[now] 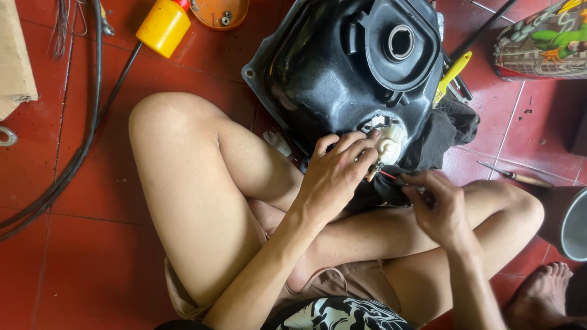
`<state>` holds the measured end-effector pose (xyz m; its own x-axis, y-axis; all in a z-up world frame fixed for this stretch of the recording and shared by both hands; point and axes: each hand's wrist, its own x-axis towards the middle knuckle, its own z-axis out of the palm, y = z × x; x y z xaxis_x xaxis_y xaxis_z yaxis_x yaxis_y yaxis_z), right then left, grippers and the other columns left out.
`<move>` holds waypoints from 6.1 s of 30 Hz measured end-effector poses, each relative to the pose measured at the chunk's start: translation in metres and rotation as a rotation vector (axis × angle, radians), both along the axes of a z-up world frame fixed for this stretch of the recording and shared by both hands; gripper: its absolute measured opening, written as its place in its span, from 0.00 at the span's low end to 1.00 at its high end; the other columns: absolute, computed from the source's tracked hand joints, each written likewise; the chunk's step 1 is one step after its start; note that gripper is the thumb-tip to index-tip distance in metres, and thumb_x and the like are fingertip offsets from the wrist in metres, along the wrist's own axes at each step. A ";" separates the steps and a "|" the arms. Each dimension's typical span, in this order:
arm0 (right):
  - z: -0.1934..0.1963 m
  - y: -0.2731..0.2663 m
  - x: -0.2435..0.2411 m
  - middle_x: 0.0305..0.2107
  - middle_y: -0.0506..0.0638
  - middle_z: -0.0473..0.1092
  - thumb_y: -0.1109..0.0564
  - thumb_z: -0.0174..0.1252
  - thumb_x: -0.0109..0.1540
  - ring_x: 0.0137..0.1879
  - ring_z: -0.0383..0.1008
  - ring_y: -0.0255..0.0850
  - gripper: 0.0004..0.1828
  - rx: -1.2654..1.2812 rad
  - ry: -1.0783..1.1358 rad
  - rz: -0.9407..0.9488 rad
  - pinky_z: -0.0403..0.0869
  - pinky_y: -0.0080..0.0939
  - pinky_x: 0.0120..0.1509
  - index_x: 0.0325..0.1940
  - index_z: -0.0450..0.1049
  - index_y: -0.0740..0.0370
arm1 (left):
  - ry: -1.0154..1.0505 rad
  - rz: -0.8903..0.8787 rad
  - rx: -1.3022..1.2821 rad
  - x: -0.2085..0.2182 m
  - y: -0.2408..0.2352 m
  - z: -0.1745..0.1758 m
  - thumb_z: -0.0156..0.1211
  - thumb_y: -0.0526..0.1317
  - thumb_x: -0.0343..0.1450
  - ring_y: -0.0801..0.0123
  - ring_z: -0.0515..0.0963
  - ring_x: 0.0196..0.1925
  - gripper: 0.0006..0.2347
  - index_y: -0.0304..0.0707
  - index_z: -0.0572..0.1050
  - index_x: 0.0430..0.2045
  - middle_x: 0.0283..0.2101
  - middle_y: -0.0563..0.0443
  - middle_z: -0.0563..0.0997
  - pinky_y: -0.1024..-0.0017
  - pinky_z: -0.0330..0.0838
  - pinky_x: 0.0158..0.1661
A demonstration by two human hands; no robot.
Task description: A person uses a screwdriver to manipulate and adjust a fuel pump component on a motorcycle fuel tank while sitting on the floor.
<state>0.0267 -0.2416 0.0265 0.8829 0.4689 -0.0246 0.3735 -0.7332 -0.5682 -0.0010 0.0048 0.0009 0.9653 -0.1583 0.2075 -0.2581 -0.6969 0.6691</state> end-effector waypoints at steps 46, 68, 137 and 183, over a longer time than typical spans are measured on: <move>-0.001 0.019 -0.020 0.36 0.45 0.81 0.65 0.67 0.61 0.33 0.80 0.44 0.09 -0.001 -0.253 0.059 0.76 0.40 0.37 0.41 0.85 0.54 | 0.045 -0.073 -0.041 0.002 0.012 0.009 0.63 0.30 0.70 0.67 0.65 0.67 0.08 0.48 0.76 0.37 0.54 0.53 0.77 0.58 0.55 0.61; 0.013 0.038 -0.038 0.41 0.62 0.80 0.72 0.67 0.59 0.40 0.82 0.51 0.09 0.258 -0.359 -0.003 0.76 0.42 0.40 0.43 0.82 0.70 | -0.301 0.036 -0.275 -0.007 -0.024 -0.017 0.69 0.37 0.66 0.62 0.80 0.43 0.11 0.44 0.74 0.38 0.34 0.51 0.82 0.60 0.68 0.50; 0.032 0.051 0.013 0.36 0.55 0.76 0.66 0.63 0.69 0.38 0.75 0.44 0.04 -0.129 -0.220 -0.025 0.70 0.41 0.41 0.48 0.80 0.66 | -0.063 0.314 0.108 -0.009 -0.001 0.006 0.71 0.60 0.64 0.70 0.64 0.73 0.42 0.45 0.56 0.70 0.60 0.65 0.79 0.52 0.52 0.62; -0.005 0.036 -0.008 0.47 0.63 0.78 0.64 0.59 0.67 0.51 0.77 0.67 0.07 -0.019 -0.121 -0.293 0.76 0.64 0.49 0.50 0.77 0.63 | -0.038 0.255 -0.048 -0.005 -0.007 -0.001 0.65 0.55 0.68 0.63 0.59 0.73 0.33 0.44 0.61 0.66 0.58 0.49 0.77 0.42 0.38 0.59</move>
